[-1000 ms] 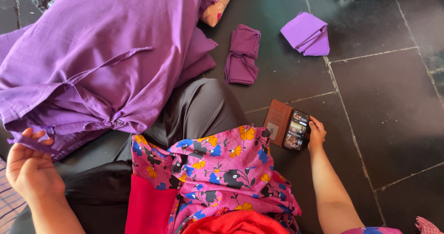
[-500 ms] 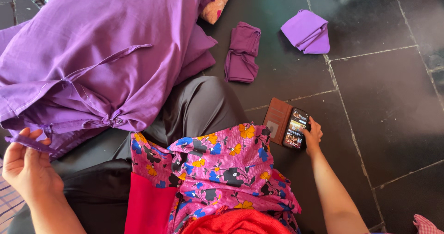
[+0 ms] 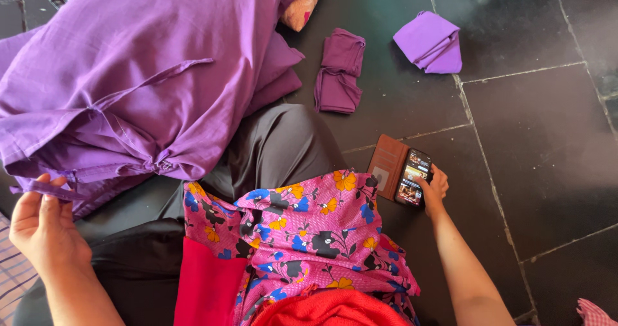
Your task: The person ties the fabric strings of purple pillowcases by hand and smooths the fabric.
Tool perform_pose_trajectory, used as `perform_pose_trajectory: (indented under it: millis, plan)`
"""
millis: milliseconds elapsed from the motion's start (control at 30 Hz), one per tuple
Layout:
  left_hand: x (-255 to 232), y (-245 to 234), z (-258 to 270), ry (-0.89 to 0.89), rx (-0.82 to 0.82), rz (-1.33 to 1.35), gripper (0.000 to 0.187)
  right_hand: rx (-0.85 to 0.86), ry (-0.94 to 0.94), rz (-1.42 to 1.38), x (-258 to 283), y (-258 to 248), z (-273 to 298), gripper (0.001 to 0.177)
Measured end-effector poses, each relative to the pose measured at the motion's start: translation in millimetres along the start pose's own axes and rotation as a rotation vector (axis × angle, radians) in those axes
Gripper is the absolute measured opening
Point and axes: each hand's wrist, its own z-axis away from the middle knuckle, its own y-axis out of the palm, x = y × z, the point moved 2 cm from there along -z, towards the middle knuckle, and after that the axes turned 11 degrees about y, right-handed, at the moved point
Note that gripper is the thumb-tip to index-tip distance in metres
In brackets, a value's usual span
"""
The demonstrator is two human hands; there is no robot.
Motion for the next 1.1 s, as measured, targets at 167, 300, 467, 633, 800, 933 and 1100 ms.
perform_pose_trajectory:
  millis: [167,300,467,633,800,933,1100]
  plan:
    - [2,-2,1,0.003,-0.002,-0.008,0.019,-0.021,0.034,-0.002,0,2,-1,0.068]
    - [1,2,-1,-0.002,-0.062,0.098,0.034,-0.054,0.03,0.004,3,3,-1,0.066]
    - [-2,6,0,0.082,-0.086,0.146,0.035,-0.298,0.344,-0.089,24,0,-19,0.032]
    - [-1,13,3,0.228,-0.06,0.043,0.022,-0.587,-0.157,-0.341,155,47,-41,0.015]
    - [0,21,1,0.195,-0.072,0.049,0.029,0.01,-0.771,-0.69,376,107,63,0.008]
    - [11,29,-8,0.141,-0.152,0.053,0.03,0.314,-1.23,-0.532,489,152,187,0.011]
    - [2,55,-10,0.095,-0.048,0.155,0.043,0.383,-1.503,-0.306,523,224,264,0.021]
